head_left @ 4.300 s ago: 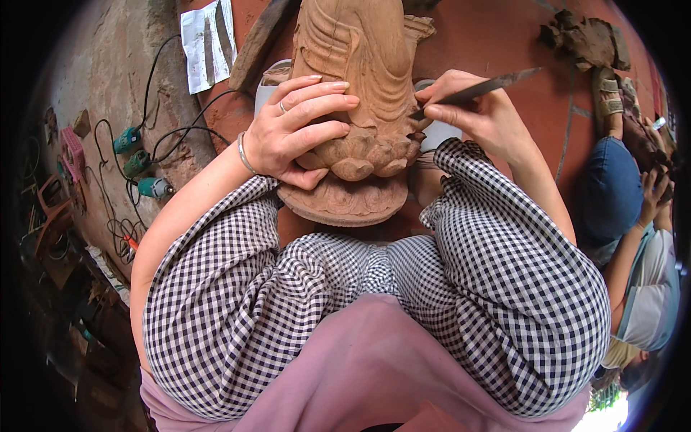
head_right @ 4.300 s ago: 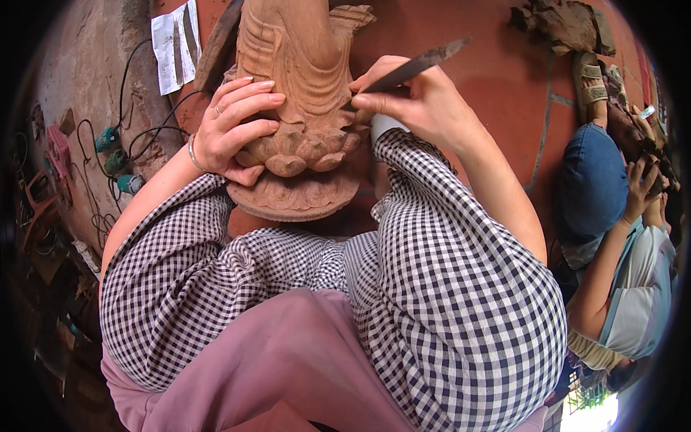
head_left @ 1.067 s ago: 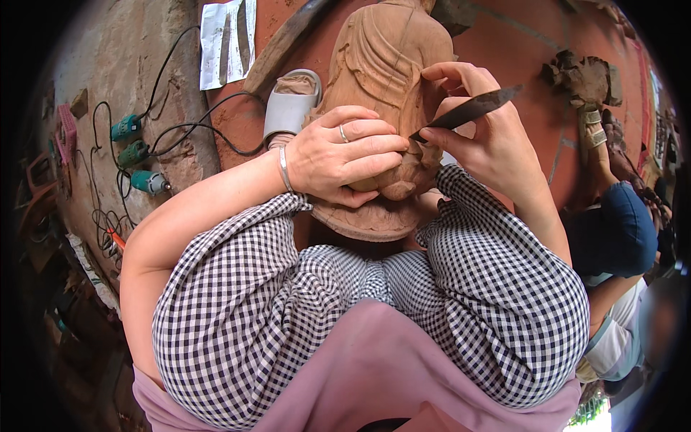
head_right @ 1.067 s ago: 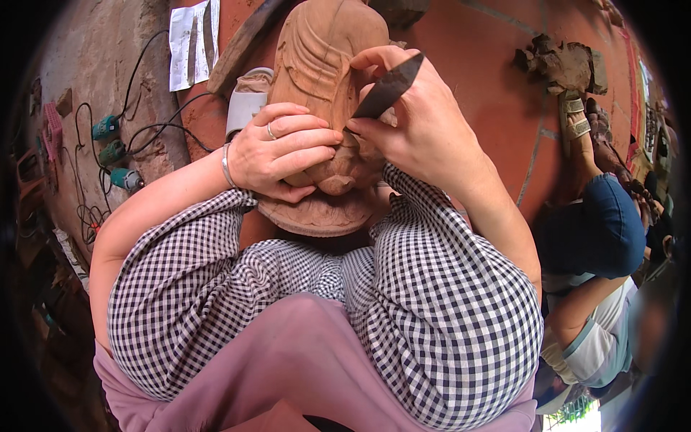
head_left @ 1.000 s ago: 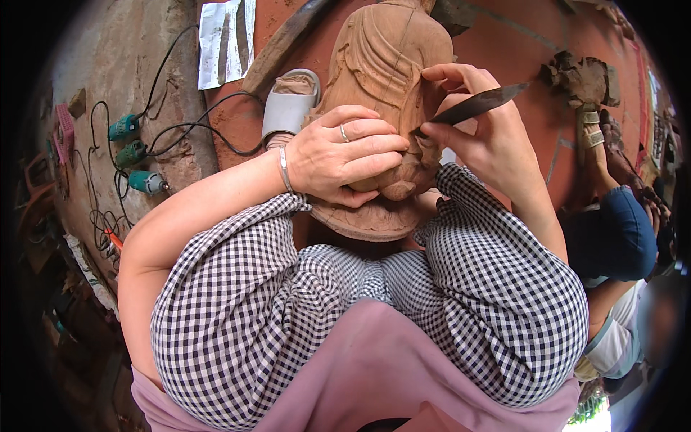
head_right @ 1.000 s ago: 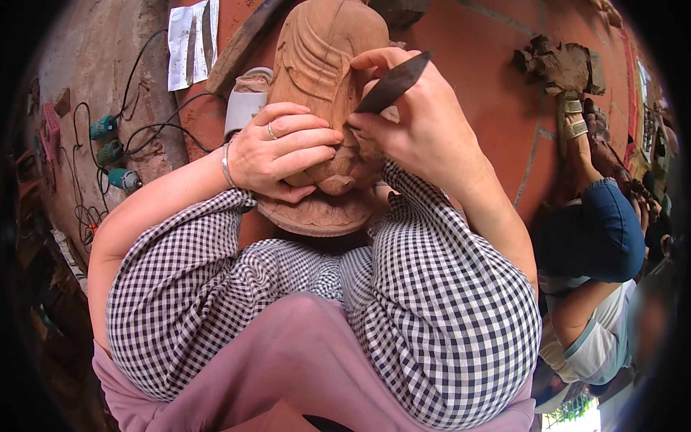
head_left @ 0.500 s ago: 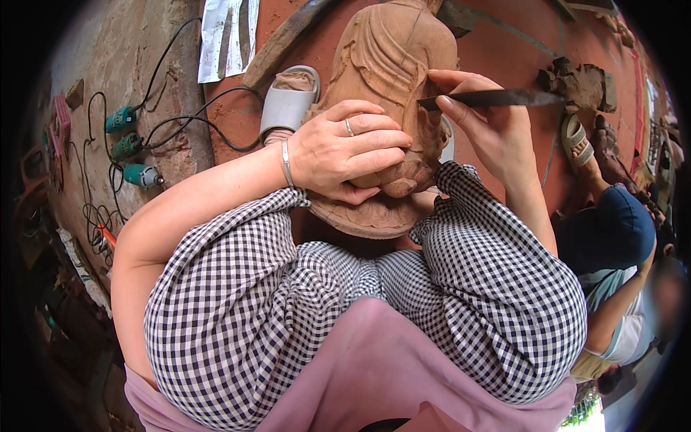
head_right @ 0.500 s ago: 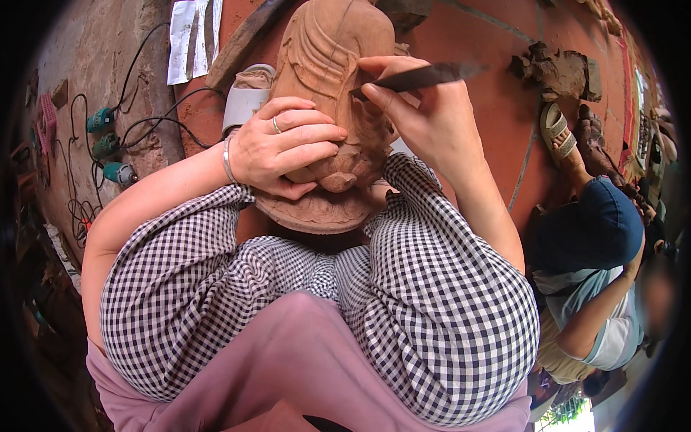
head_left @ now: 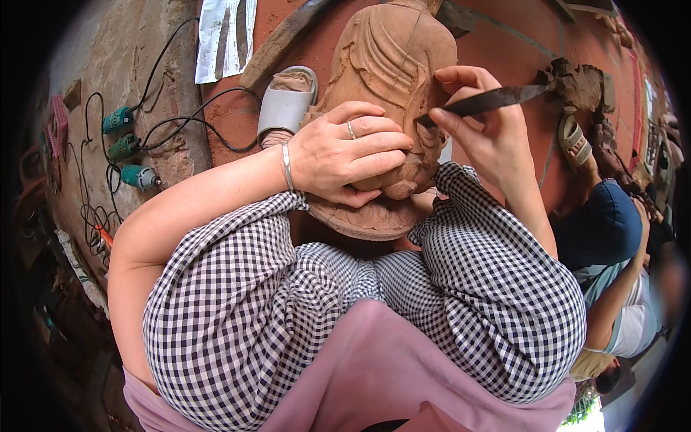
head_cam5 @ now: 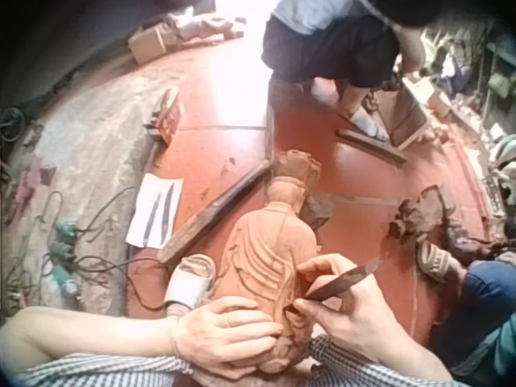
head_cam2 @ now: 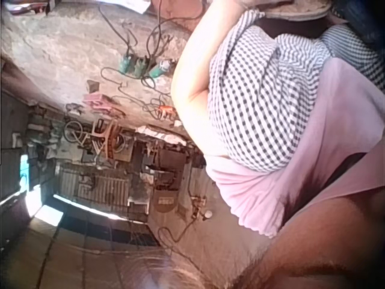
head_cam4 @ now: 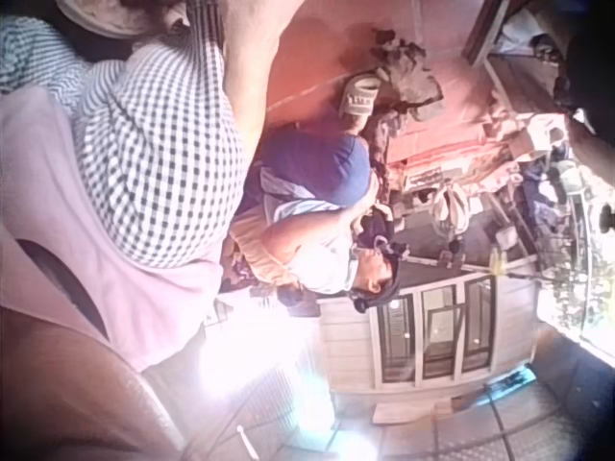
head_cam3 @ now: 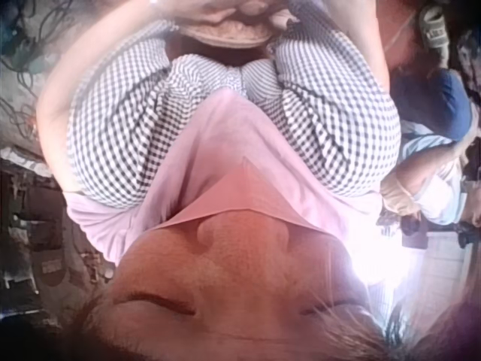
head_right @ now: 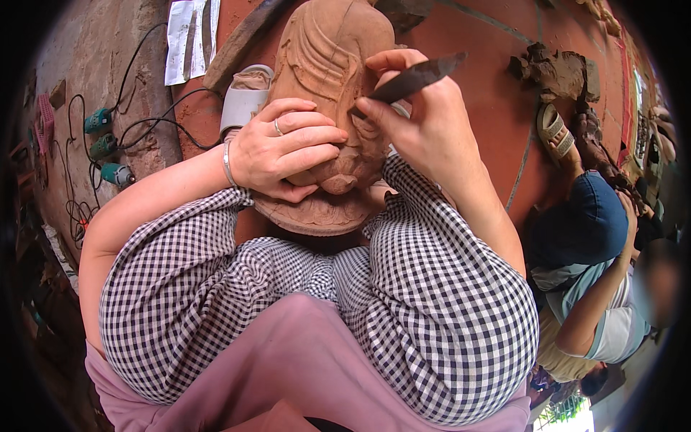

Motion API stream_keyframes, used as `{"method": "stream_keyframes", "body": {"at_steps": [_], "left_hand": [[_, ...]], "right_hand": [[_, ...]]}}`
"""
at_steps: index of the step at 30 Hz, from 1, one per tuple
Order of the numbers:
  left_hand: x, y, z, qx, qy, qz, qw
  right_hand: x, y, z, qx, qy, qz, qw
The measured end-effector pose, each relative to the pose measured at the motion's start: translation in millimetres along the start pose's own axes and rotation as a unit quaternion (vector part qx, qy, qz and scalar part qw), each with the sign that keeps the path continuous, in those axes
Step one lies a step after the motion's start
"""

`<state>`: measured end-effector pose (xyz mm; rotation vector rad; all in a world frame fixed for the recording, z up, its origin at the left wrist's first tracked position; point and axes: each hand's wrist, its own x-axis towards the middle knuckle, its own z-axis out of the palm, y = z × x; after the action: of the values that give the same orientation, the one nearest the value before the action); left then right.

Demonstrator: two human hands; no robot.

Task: The person carves a clay figure of a seated figure using a metal sculpting tool. They hold the figure with their left hand and use the tool with their right hand to refine details on the back and sides of the figure.

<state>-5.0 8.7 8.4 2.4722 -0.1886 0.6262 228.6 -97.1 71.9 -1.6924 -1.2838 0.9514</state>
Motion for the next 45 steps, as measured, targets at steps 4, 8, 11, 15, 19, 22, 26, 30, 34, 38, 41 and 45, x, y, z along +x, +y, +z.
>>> {"method": "stream_keyframes", "body": {"at_steps": [4, 8, 11, 15, 19, 22, 26, 30, 34, 38, 41, 45], "left_hand": [[0.7, 0.4, -0.2, 0.004, -0.008, -0.001, 1.0], [1.2, 0.6, -0.6, 0.006, -0.007, -0.002, 1.0], [1.5, 1.1, 0.5, 0.004, -0.006, -0.004, 1.0], [3.0, 0.5, 0.8, 0.005, -0.009, -0.005, 1.0], [1.3, 1.4, -0.9, 0.005, -0.01, -0.006, 1.0], [3.5, 1.1, 0.5, 0.002, -0.014, -0.006, 1.0], [1.8, 0.2, -0.8, 0.005, -0.019, -0.007, 1.0], [3.5, 0.8, -0.3, 0.002, -0.012, -0.003, 1.0], [3.9, 2.2, -0.5, 0.009, -0.021, -0.007, 1.0], [4.6, 1.1, -0.4, 0.006, -0.017, -0.005, 1.0], [5.8, 1.1, 0.1, 0.005, -0.016, -0.005, 1.0], [7.1, 2.4, -0.8, 0.007, -0.018, -0.008, 1.0]], "right_hand": [[6.3, 11.7, -3.0, 0.049, 0.009, 0.015, 0.999], [0.8, 9.0, -1.1, -0.024, -0.006, -0.062, 0.998], [7.2, 11.7, -2.6, 0.065, 0.006, -0.005, 0.998], [5.0, 15.3, -3.4, 0.117, 0.04, 0.022, 0.992], [2.9, 8.0, -3.6, -0.026, -0.015, -0.03, 0.999], [14.4, 10.2, -8.6, 0.054, 0.012, 0.048, 0.997], [7.5, 17.7, -3.5, 0.059, 0.043, 0.001, 0.997], [7.5, 11.9, -6.5, 0.019, 0.028, 0.014, 0.999], [12.4, 19.3, -5.9, 0.06, 0.062, 0.011, 0.996], [7.5, 11.9, -3.8, 0.034, 0.06, 0.02, 0.997], [13.0, 16.1, -1.9, 0.015, 0.086, 0.001, 0.996], [15.4, 13.9, -4.0, 0.1, 0.096, 0.026, 0.99]]}}
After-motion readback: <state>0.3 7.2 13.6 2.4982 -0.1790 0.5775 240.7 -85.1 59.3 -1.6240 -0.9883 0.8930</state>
